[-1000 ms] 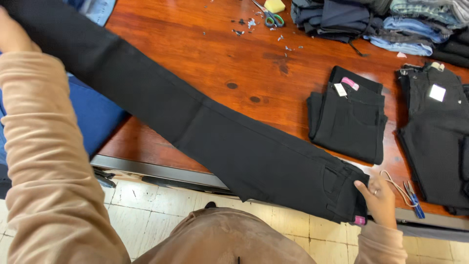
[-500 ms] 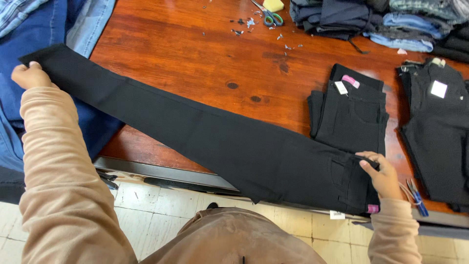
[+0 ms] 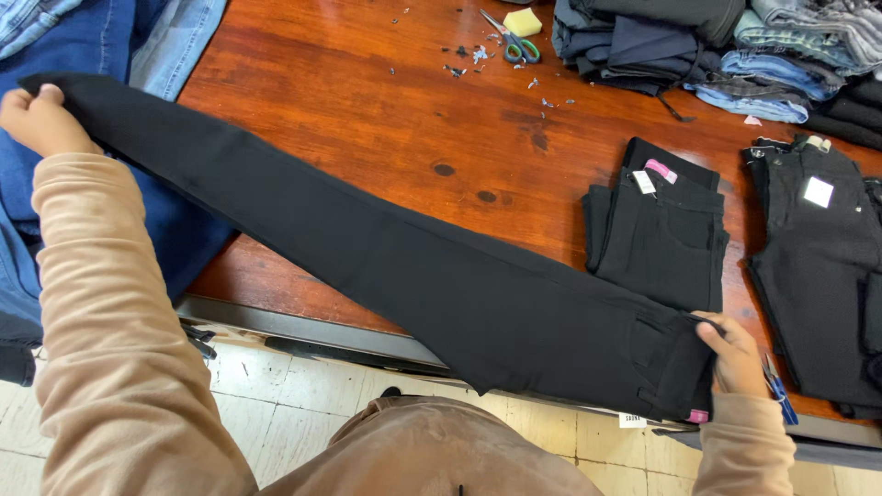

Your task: The person trims loose threads from several pairs of black trousers using small snips. They pick up the trousers one by one from a table, locate threads along seams and hems, and cut them off.

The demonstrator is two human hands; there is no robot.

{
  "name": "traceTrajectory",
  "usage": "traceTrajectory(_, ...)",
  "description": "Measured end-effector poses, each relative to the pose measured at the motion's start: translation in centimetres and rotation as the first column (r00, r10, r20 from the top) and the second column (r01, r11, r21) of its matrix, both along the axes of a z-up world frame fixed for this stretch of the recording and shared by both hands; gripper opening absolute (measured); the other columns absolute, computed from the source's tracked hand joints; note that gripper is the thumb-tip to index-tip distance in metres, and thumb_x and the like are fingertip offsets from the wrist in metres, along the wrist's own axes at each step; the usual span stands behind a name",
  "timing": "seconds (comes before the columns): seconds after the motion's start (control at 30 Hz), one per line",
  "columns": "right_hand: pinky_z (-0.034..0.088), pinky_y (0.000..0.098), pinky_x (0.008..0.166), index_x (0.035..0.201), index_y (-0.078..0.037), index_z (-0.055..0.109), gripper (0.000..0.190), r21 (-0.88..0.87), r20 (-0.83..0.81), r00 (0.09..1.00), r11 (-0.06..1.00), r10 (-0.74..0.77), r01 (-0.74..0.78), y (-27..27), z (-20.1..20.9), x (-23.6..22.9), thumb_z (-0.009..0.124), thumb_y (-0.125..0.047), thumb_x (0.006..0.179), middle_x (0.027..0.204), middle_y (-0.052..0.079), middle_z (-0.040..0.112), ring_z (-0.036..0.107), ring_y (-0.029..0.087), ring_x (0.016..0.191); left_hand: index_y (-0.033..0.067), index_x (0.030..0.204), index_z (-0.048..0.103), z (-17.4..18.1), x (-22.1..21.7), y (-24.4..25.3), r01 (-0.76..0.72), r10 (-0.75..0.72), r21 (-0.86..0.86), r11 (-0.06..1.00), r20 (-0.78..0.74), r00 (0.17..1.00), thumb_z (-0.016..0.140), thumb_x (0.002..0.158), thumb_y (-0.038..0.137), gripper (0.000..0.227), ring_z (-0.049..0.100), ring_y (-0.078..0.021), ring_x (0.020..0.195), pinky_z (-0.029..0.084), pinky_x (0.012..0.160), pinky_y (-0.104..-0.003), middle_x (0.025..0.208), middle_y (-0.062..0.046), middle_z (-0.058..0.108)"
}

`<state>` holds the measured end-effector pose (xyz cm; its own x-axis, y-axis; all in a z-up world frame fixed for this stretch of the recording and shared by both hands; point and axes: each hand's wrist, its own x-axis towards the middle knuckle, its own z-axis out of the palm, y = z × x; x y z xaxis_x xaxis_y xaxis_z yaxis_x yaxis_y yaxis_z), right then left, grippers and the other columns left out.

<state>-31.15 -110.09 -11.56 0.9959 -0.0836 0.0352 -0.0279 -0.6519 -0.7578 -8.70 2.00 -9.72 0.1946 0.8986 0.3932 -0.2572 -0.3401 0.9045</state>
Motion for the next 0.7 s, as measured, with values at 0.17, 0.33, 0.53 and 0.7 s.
traceTrajectory(0.17,0.034,0.0289,0.078,0.093,-0.010,0.067,0.022,-0.104,-0.013,0.976,0.971,-0.218,0.215,2.3,-0.3,0.5,0.071,-0.029,0.102,0.085,0.000,0.056,0.047,0.013,0.085,0.0105,0.064,0.057,2.7,-2.9,-4.0,-0.208,0.300,0.222,0.953,-0.563,0.770,0.088,0.065,0.026,0.035,0.028,-0.0288,0.073,0.042,0.061,-0.048,0.079,0.004,0.032)
traceTrajectory(0.33,0.041,0.0309,0.097,0.115,-0.004,0.067,0.025,-0.025,-0.054,0.972,0.974,-0.227,0.226,4.9,1.9,-0.4,0.072,-0.022,0.099,0.110,0.007,0.066,0.056,0.016,0.106,0.0137,0.081,0.067,-2.7,-0.8,-0.9,-0.125,0.203,0.186,0.974,-0.497,0.843,0.079,0.074,0.023,0.017,0.063,-0.0218,0.077,0.055,0.075,-0.037,0.085,0.003,0.067)
traceTrajectory(0.53,0.025,0.0388,0.126,0.144,-0.001,0.037,0.067,0.203,-0.327,0.913,0.926,-0.242,0.318,8.9,6.2,-3.4,0.065,-0.008,0.084,0.156,0.018,0.045,0.039,0.024,0.147,0.0138,0.103,0.064,-1.6,1.5,-0.8,0.003,0.004,0.065,0.998,-0.110,0.994,0.078,0.066,0.005,0.041,0.074,-0.0185,0.086,0.063,0.084,-0.028,0.098,-0.005,0.074)
traceTrajectory(0.7,0.047,0.0431,0.095,0.127,0.011,0.065,0.043,0.411,-0.490,0.845,0.799,-0.214,0.440,9.4,3.3,-5.3,0.068,-0.007,0.089,0.121,0.026,0.070,0.064,0.036,0.105,0.0135,0.077,0.064,8.4,5.1,-8.7,0.489,-0.466,-0.108,0.866,0.183,0.866,0.080,0.092,0.003,0.024,0.059,-0.0102,0.077,0.056,0.074,-0.029,0.079,0.003,0.063)
